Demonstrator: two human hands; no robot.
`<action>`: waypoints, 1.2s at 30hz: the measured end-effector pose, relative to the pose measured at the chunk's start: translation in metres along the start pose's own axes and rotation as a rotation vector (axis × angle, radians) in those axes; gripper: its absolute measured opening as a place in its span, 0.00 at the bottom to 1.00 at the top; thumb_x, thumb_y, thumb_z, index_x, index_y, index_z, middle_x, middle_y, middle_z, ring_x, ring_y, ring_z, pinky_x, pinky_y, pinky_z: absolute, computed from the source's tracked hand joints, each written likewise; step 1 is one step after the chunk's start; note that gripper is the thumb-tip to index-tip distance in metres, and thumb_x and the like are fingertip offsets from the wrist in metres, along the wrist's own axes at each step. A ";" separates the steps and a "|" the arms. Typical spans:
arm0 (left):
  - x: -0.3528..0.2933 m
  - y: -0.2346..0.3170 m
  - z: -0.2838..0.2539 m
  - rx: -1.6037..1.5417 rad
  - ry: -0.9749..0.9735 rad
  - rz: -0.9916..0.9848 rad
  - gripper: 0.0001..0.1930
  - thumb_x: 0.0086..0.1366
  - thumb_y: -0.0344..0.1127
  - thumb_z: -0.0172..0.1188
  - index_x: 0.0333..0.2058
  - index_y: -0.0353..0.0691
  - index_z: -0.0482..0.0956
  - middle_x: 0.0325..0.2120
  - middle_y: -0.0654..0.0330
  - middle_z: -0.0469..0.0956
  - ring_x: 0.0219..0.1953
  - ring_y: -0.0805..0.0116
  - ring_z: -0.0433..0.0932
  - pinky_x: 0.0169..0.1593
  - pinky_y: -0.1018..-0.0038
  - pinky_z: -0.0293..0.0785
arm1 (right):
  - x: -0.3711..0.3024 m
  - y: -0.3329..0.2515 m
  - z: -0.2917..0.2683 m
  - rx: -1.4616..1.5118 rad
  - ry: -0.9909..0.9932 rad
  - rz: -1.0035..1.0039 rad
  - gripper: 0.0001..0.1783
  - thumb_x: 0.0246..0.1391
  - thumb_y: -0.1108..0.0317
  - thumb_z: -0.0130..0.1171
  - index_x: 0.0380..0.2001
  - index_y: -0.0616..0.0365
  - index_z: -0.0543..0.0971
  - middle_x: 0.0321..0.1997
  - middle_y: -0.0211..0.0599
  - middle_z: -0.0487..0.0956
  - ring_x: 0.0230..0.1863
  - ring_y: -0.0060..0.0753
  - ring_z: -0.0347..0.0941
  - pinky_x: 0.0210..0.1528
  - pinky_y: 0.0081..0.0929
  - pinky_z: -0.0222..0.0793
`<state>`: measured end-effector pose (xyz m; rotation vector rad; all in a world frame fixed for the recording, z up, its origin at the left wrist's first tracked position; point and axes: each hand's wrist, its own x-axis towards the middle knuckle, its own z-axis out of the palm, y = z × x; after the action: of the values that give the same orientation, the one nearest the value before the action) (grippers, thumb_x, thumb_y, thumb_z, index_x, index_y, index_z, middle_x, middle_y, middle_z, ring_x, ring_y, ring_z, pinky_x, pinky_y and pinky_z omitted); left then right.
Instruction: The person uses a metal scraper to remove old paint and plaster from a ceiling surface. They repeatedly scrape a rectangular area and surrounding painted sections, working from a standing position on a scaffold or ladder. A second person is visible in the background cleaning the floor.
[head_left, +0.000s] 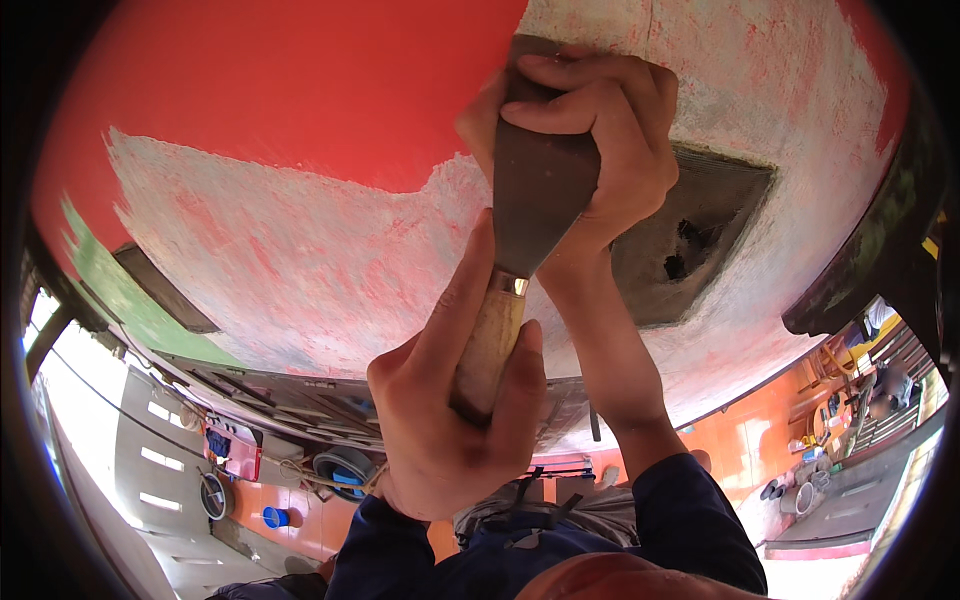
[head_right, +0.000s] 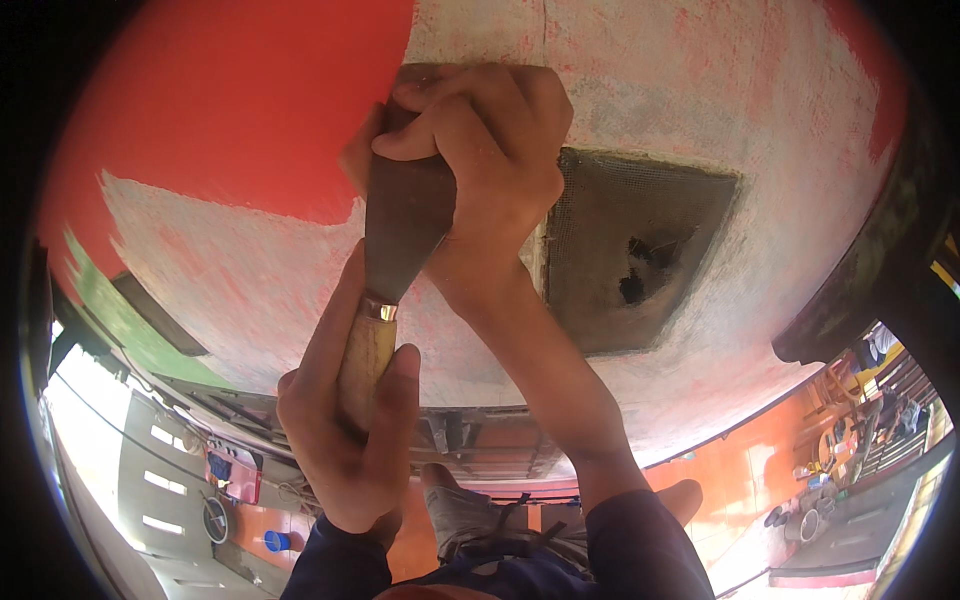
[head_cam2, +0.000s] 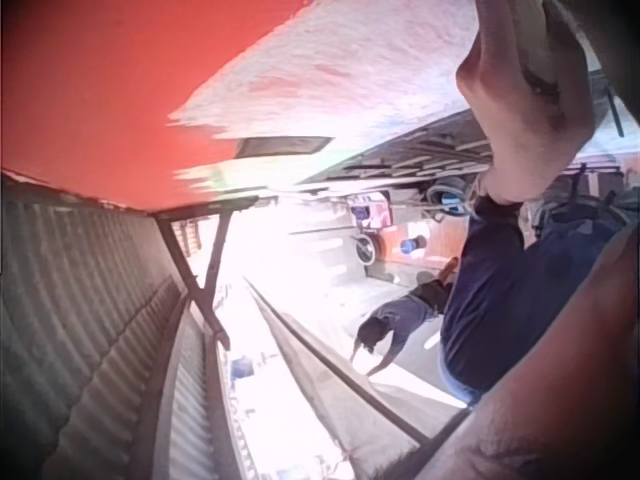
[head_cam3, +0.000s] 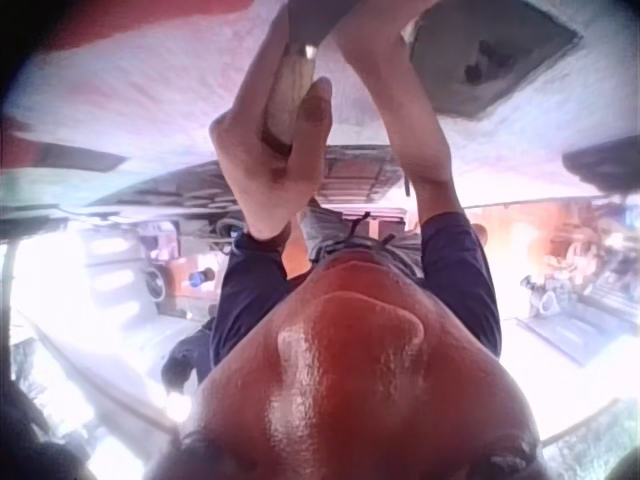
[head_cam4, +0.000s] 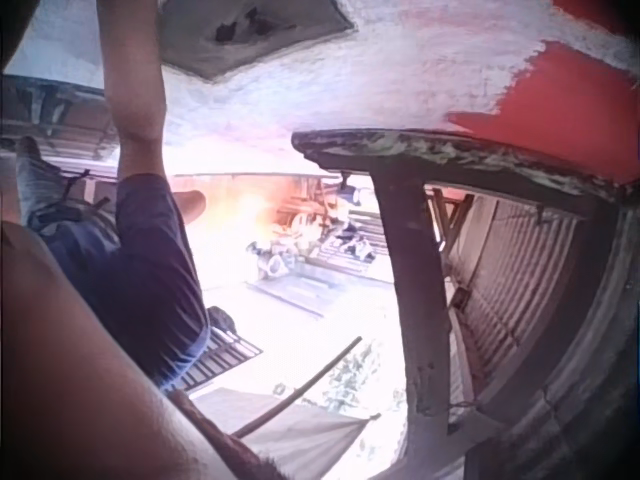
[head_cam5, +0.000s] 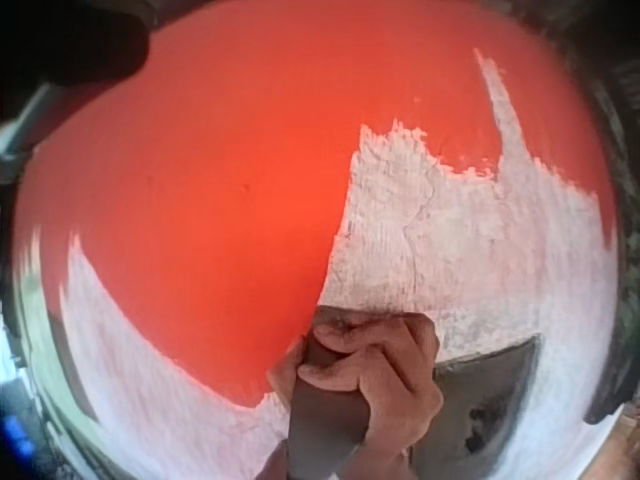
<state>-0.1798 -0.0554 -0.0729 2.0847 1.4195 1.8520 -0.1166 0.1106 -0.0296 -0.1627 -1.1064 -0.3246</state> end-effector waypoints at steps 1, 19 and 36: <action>0.000 0.001 0.000 0.025 0.002 -0.030 0.31 0.58 0.21 0.57 0.63 0.24 0.67 0.37 0.43 0.84 0.33 0.75 0.83 0.35 0.78 0.76 | 0.000 -0.001 -0.001 0.040 0.029 -0.093 0.16 0.25 0.82 0.71 0.15 0.51 0.76 0.30 0.31 0.82 0.37 0.37 0.77 0.40 0.31 0.74; 0.037 0.022 0.006 -0.126 0.104 0.023 0.27 0.62 0.25 0.55 0.62 0.31 0.72 0.35 0.58 0.81 0.26 0.81 0.69 0.31 0.81 0.67 | 0.061 0.011 0.012 0.007 0.064 -0.206 0.16 0.29 0.78 0.74 0.21 0.52 0.75 0.30 0.33 0.83 0.35 0.37 0.75 0.39 0.36 0.70; 0.045 0.034 0.007 -0.165 0.140 0.006 0.24 0.63 0.25 0.57 0.59 0.30 0.74 0.28 0.64 0.78 0.24 0.84 0.66 0.27 0.83 0.62 | 0.072 0.014 0.012 0.048 0.024 -0.215 0.17 0.27 0.70 0.75 0.19 0.48 0.74 0.27 0.22 0.81 0.32 0.33 0.67 0.41 0.32 0.62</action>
<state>-0.1592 -0.0440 -0.0215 1.9202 1.2366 2.0756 -0.0925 0.1149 0.0403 0.0033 -1.1091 -0.4899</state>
